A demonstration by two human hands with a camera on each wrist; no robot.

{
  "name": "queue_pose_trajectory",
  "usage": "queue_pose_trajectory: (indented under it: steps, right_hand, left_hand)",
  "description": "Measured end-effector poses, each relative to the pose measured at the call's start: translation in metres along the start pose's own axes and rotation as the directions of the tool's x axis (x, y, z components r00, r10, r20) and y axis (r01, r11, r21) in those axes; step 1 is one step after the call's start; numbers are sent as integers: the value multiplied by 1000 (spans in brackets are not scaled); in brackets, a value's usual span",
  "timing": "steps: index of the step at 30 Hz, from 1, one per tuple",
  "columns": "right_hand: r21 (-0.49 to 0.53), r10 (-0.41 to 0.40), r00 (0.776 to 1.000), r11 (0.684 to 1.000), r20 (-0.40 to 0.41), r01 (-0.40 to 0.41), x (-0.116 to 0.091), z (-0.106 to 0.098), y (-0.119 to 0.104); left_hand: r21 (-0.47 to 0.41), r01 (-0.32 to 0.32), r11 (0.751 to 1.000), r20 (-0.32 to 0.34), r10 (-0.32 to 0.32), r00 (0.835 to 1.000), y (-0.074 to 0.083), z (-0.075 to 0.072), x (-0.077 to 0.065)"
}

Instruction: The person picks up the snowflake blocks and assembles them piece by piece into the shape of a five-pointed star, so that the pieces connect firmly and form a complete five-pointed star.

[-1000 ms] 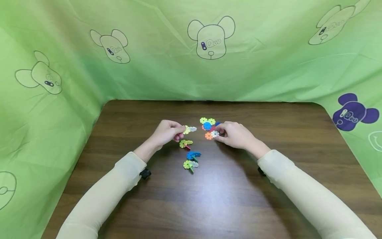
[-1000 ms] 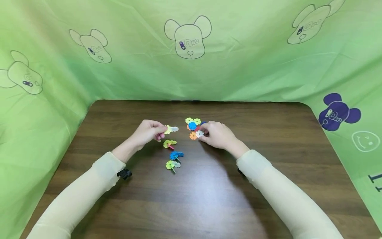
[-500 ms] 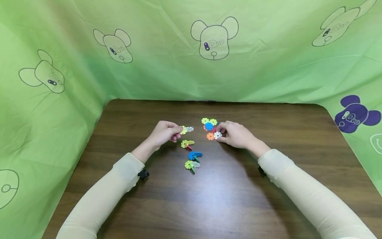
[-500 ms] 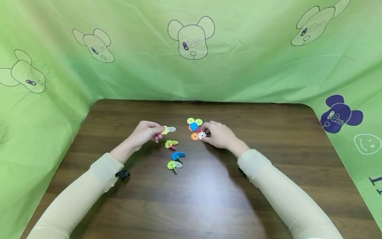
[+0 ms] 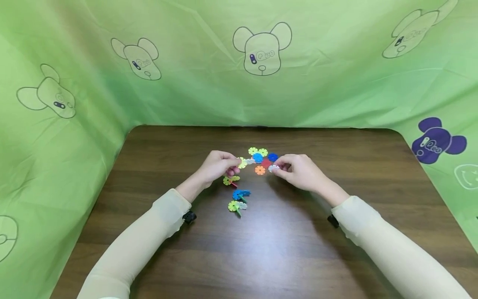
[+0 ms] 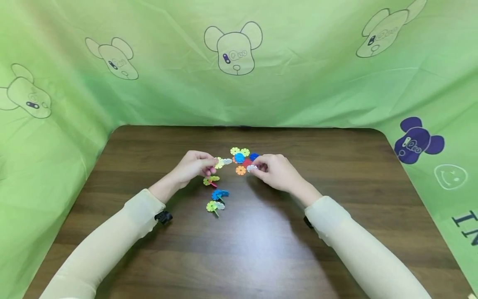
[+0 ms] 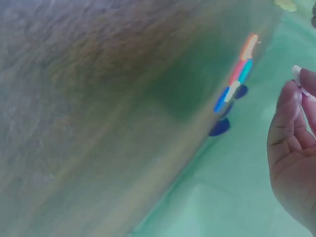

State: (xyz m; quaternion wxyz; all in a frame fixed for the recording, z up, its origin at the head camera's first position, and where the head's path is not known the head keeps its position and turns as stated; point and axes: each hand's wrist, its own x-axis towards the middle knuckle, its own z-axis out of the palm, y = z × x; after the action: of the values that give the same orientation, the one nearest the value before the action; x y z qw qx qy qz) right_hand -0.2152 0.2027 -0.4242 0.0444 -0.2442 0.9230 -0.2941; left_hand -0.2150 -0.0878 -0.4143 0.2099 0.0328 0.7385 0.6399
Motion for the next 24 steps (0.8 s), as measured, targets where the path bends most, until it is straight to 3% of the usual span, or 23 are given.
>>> queue_pose_trajectory:
  steps: [9, 17, 24]
  right_hand:
    - [-30, -98, 988, 995, -122, 95, -19, -5, -23]
    - [-99, -219, 939, 975, -264, 200, -24, 2, -30]
    - [-133, -284, 908, 958, -308, 254, -25, 5, -30]
  left_hand:
    - [-43, 0, 999, 83, 3, 997, 6, 26, 8]
    - [-88, 10, 996, 125, 1, 992, 10, 42, 12]
    - [-94, 12, 996, 129, 0, 992, 11, 47, 11]
